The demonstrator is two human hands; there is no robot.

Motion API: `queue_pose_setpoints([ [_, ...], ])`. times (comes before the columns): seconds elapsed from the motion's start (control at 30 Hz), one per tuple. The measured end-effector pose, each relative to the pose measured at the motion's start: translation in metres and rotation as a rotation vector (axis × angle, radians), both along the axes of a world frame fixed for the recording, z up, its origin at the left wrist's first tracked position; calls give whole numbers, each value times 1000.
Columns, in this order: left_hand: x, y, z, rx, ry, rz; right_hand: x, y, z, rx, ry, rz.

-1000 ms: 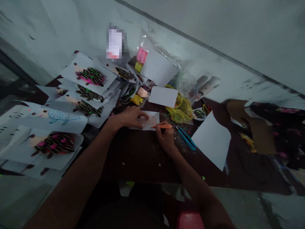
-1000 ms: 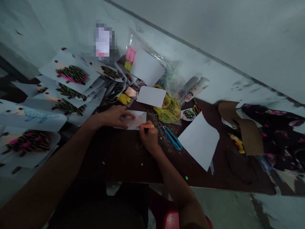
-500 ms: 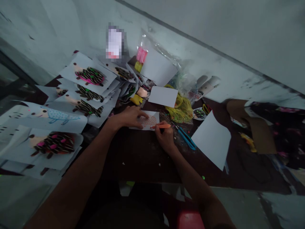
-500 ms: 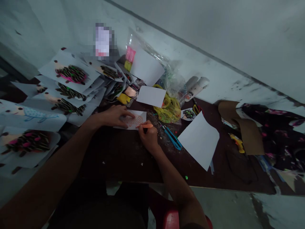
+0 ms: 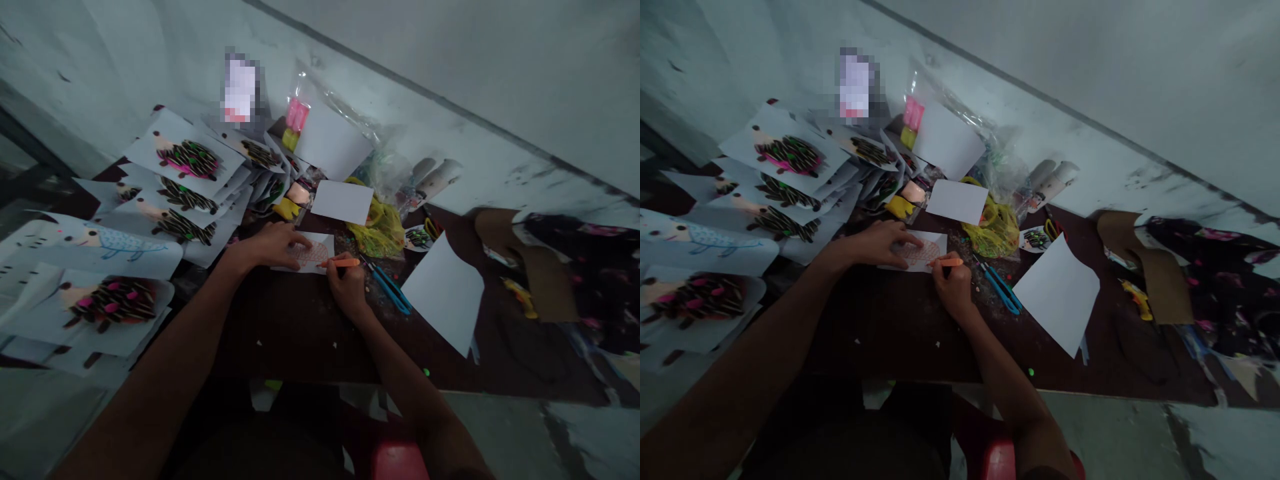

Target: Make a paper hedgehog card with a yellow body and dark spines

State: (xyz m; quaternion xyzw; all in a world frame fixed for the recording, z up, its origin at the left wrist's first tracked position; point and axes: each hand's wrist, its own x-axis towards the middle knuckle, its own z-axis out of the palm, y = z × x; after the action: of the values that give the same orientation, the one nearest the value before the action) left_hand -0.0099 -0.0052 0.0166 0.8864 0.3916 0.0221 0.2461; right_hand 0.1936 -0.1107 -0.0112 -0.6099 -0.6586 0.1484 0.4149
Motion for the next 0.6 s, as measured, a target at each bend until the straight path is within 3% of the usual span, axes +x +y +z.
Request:
queue_pose_setpoints([
  [0.6,0,0,1,-11,-4,-3,0,-1,0,-32,0,-9],
])
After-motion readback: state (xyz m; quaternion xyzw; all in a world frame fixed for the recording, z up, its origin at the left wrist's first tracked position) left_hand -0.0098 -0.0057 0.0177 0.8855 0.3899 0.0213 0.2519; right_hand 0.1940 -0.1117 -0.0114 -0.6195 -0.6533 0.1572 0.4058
